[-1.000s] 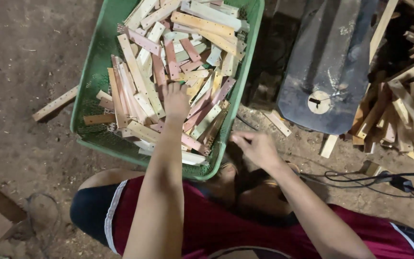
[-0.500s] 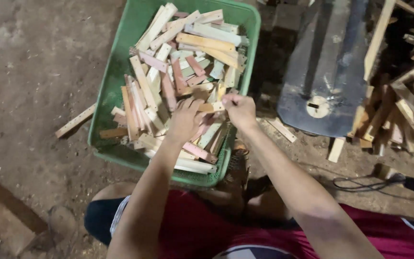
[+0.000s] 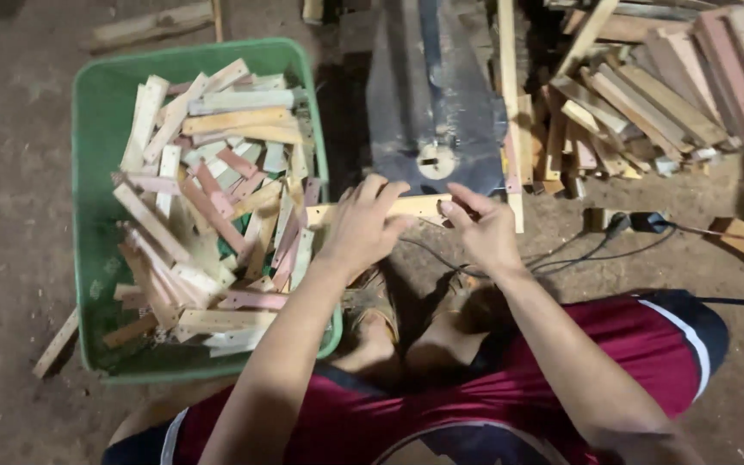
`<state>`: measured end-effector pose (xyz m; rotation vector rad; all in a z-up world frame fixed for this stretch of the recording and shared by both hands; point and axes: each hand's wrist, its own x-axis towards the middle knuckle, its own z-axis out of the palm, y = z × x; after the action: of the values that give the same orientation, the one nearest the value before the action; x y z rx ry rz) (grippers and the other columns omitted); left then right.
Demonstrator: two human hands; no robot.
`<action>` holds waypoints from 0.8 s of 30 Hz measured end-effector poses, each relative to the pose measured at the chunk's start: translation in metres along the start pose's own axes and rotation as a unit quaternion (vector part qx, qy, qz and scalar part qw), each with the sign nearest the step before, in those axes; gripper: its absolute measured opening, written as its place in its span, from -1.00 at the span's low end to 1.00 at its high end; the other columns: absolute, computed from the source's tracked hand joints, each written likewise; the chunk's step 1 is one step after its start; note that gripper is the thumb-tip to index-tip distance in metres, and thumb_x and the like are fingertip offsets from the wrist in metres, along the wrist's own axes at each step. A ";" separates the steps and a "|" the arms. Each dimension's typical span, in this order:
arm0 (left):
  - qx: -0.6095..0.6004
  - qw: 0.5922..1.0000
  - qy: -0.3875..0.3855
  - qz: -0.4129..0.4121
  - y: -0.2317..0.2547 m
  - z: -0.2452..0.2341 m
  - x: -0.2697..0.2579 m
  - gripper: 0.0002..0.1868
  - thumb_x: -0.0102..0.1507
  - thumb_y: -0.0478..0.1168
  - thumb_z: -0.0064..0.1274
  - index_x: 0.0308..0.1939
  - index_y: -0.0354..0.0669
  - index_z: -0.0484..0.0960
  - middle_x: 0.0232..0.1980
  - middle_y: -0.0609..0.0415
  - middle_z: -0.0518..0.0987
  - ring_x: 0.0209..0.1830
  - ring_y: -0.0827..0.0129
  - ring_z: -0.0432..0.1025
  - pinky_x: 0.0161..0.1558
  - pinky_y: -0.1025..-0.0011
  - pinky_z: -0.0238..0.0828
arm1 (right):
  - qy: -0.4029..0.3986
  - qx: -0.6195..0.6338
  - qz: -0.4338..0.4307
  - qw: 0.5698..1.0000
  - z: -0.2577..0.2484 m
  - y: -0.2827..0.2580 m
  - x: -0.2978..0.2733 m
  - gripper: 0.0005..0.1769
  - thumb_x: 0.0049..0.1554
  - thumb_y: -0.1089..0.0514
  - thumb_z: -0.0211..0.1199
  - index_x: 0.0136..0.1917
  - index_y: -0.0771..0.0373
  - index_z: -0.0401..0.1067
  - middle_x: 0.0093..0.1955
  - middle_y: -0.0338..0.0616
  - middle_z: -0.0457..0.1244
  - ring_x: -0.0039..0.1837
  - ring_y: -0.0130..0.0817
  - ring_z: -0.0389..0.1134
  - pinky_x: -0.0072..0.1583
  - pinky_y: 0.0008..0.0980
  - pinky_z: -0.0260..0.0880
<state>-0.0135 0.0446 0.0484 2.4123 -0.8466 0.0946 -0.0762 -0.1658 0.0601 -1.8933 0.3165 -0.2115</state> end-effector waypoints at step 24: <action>0.057 0.981 0.178 -0.046 -0.015 0.066 0.039 -0.68 0.14 0.01 0.26 -0.04 0.20 0.67 -0.05 0.22 0.44 0.10 0.27 0.29 0.28 0.12 0.03 | -0.114 -0.250 -0.128 0.953 -0.009 0.064 0.088 -0.72 0.17 -0.01 0.35 0.16 -0.05 0.62 0.05 -0.13 0.46 0.15 0.04 0.45 0.16 0.04 0.44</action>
<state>0.0193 -0.0031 -0.0042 2.4313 -0.5780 0.5343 -0.0031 -0.2226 0.0018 -2.4373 -0.0428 -0.0855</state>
